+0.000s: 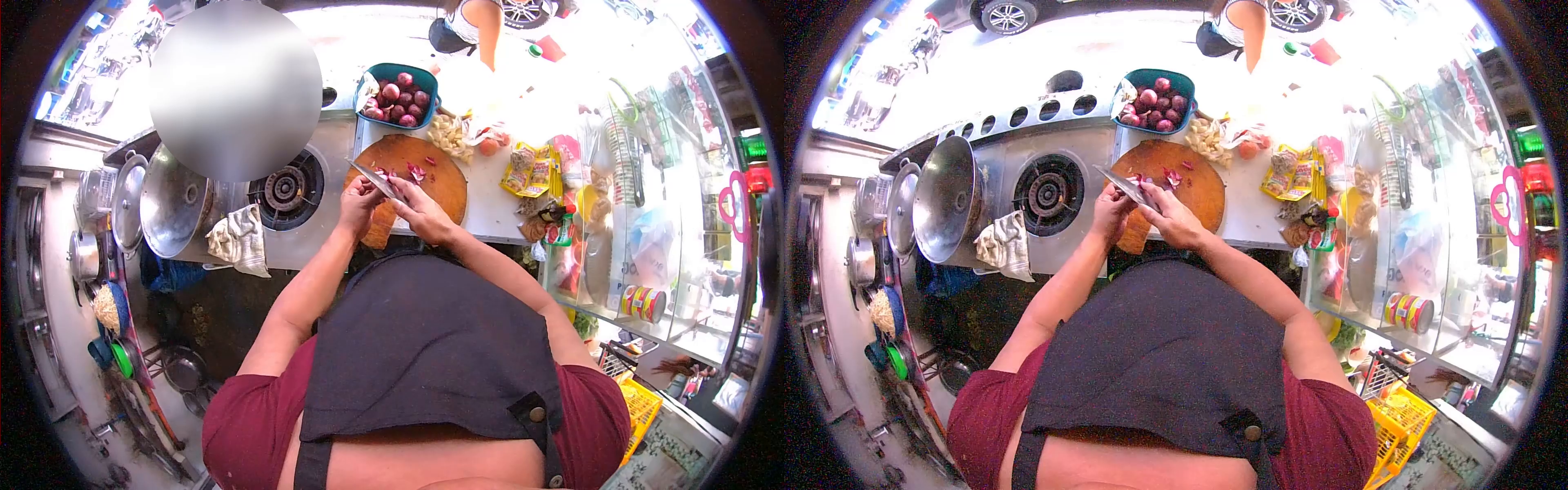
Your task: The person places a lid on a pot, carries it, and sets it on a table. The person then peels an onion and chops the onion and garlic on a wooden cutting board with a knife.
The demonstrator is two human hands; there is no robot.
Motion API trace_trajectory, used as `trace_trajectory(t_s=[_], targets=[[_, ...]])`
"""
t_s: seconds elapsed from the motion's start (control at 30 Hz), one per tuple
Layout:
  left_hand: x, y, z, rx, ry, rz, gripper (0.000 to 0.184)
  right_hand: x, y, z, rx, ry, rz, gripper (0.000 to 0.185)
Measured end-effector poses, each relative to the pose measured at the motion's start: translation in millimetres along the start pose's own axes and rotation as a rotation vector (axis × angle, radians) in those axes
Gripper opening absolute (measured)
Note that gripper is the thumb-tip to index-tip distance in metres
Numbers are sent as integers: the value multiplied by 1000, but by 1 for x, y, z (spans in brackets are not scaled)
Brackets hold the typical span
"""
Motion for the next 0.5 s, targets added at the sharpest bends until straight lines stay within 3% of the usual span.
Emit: trace_trajectory(t_s=[0.03,0.23,0.4,0.5], targets=[[-1,4,3,66,-29,-8,36,1,11,2,-28,-18,-2,60],[-6,9,2,-63,-49,71,37,1,39,16,790,54,-442,40],[-10,4,0,-90,37,86,36,4,39,25,827,-27,-499,40],[-16,1,-4,-114,47,196,37,9,31,25,815,-30,-485,39]])
Point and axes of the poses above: each hand's wrist, its own x-axis towards the middle knuckle, its own z-axis out of the back of the hand, y = z × x, the point moved 2 cm from there along x, towards the middle knuckle, and after that the axes turned 5 degrees about y, right-handed, at the moved point
